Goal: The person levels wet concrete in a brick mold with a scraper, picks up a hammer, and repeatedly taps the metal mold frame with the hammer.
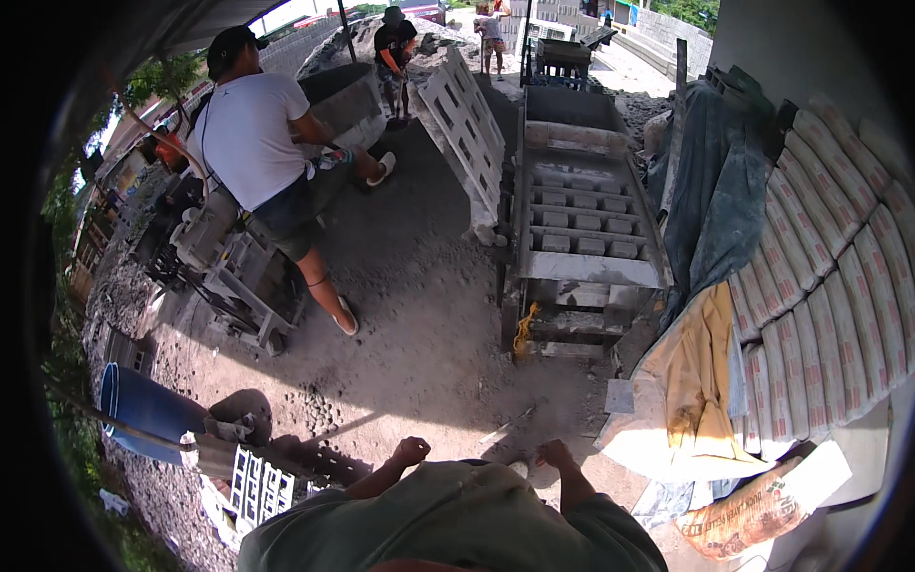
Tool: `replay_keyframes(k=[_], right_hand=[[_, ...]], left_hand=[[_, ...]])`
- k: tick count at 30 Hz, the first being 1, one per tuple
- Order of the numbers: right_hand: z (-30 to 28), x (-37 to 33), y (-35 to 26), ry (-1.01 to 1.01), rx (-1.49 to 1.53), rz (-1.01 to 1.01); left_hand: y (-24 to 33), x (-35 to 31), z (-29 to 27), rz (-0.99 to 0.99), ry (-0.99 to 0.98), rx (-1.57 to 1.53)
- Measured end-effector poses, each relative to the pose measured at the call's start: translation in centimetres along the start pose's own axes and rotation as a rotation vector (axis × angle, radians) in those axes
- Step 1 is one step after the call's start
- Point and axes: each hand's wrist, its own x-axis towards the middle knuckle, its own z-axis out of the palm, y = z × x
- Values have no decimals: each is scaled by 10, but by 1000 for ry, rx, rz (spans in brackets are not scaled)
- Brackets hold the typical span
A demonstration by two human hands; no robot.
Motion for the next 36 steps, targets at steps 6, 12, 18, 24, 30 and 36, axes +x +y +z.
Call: replay_keyframes(k=[6, 12, 18, 24, 30, 36], right_hand=[[32, -22, -71, 208, 259, 219], [106, -24, -75, 305, -178, 39], [98, -29, -131, 303, 4, -28], [82, -7, -256, -85, 869, 162], [77, 0, -304, -290, 1251, -84], [62, -9, -263, -286, 996, -693]], left_hand=[[-24, -11, -1, 0, 34, -221], [-51, -45, -16, -271, -22, -551], [-34, -58, -30, -286, -61, -890], [63, -51, -99, 3, -175, -1067], [115, -44, -126, 141, -200, -840], [152, -20, -81, 368, -71, -600]])
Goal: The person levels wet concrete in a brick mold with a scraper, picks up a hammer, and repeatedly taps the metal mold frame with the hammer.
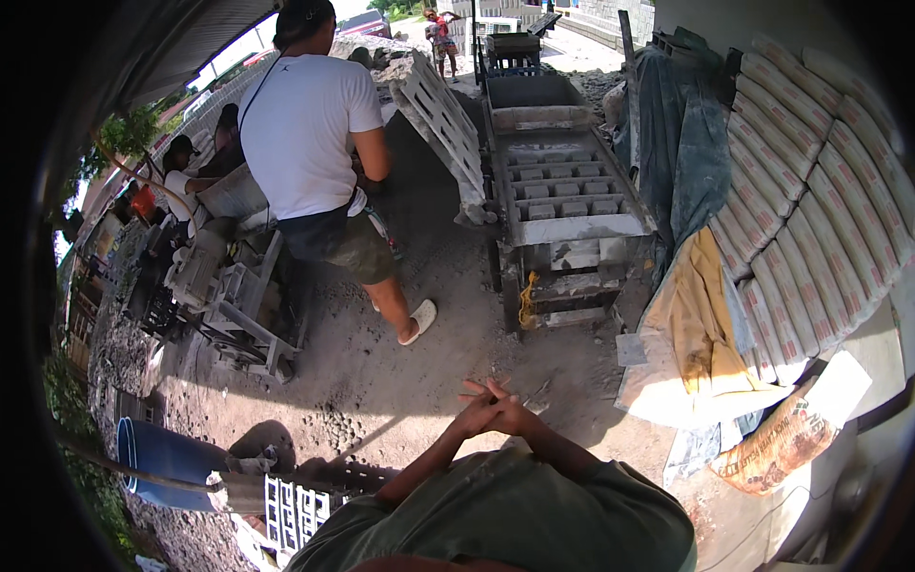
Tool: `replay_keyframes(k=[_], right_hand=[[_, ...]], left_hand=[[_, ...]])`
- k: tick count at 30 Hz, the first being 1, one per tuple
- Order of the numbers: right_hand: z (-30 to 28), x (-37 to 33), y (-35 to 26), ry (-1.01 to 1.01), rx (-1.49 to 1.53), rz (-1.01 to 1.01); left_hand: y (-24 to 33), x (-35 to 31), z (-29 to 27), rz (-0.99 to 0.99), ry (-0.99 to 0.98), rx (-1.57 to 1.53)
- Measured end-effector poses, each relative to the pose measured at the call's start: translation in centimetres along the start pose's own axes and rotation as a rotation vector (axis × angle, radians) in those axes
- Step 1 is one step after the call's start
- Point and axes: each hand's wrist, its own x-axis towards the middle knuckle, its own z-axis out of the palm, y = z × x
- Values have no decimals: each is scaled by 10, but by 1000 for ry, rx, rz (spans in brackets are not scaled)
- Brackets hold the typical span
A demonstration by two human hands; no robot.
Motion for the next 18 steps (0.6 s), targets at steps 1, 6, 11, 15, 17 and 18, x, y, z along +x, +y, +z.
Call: replay_keyframes(k=[1, 6, 11, 15, 17, 18], right_hand=[[-7, -13, -11, 21, 407, 195], [-39, -58, -21, 127, 669, 486], [-73, -90, -22, 157, 583, 547], [-95, -114, -25, 195, 559, 553], [-91, -122, -28, 207, 564, 568], [-86, -123, -34, 212, 568, 585]], left_hand=[[1, 4, 9, 44, -61, 29], [-6, 20, 70, -56, -250, 169], [-23, 42, 112, 192, -159, 260], [46, 33, 124, -532, -228, -205], [31, 35, 129, -467, -292, -295], [21, 35, 131, -399, -347, -383]])
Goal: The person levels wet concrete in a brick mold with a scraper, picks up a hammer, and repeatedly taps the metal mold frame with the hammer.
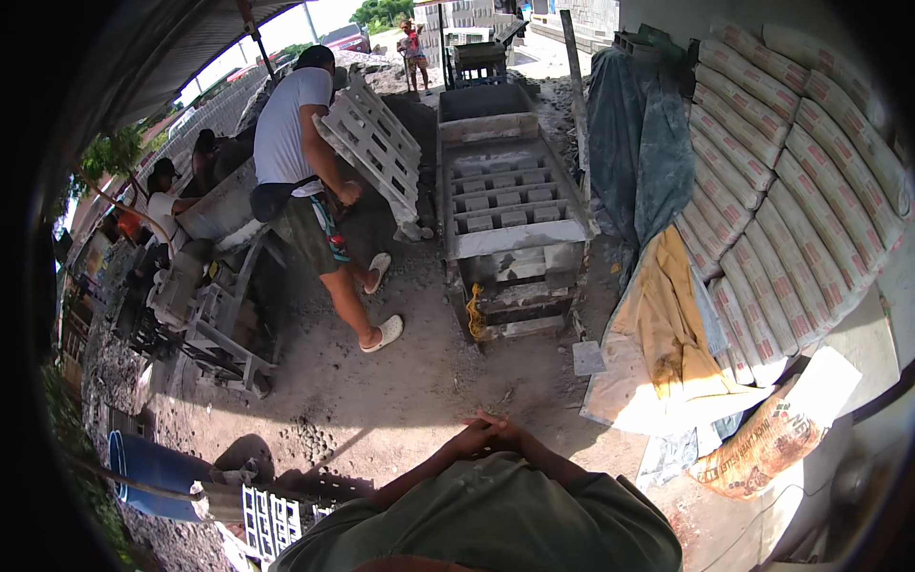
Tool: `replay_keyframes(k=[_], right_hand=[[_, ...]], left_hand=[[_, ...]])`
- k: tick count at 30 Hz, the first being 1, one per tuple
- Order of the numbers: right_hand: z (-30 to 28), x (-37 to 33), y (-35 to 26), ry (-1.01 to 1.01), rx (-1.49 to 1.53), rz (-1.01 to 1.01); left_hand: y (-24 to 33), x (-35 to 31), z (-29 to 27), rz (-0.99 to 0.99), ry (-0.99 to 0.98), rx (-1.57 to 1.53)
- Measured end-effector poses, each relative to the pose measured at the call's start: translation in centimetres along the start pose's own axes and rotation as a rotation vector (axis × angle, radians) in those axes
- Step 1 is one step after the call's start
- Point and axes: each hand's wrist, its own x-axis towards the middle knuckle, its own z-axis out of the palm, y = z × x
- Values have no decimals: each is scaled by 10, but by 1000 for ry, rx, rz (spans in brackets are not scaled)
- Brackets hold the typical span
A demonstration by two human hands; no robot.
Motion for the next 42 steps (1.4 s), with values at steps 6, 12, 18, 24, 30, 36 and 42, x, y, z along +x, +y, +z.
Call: replay_keyframes(k=[6, 12, 18, 24, 30, 36, 42], right_hand=[[30, -16, -116, 582, -700, -131], [259, -88, -423, 1142, -1817, -1059], [429, -92, -506, 1642, -2063, -992], [457, -73, -519, 1703, -2133, -905], [472, -39, -516, 1646, -2056, -875], [457, -49, -541, 1665, -2178, -998], [452, -17, -467, 994, -1989, -767]], left_hand=[[-2, -2, -25, 202, 483, 547], [-101, -36, -122, -114, 615, 755], [-210, -121, -133, -168, 785, 566], [-328, -155, -124, -338, 966, 589], [-325, -177, -119, -349, 1019, 517], [-241, -164, -153, -251, 946, 266], [-227, -145, -178, -53, 1067, 262]])
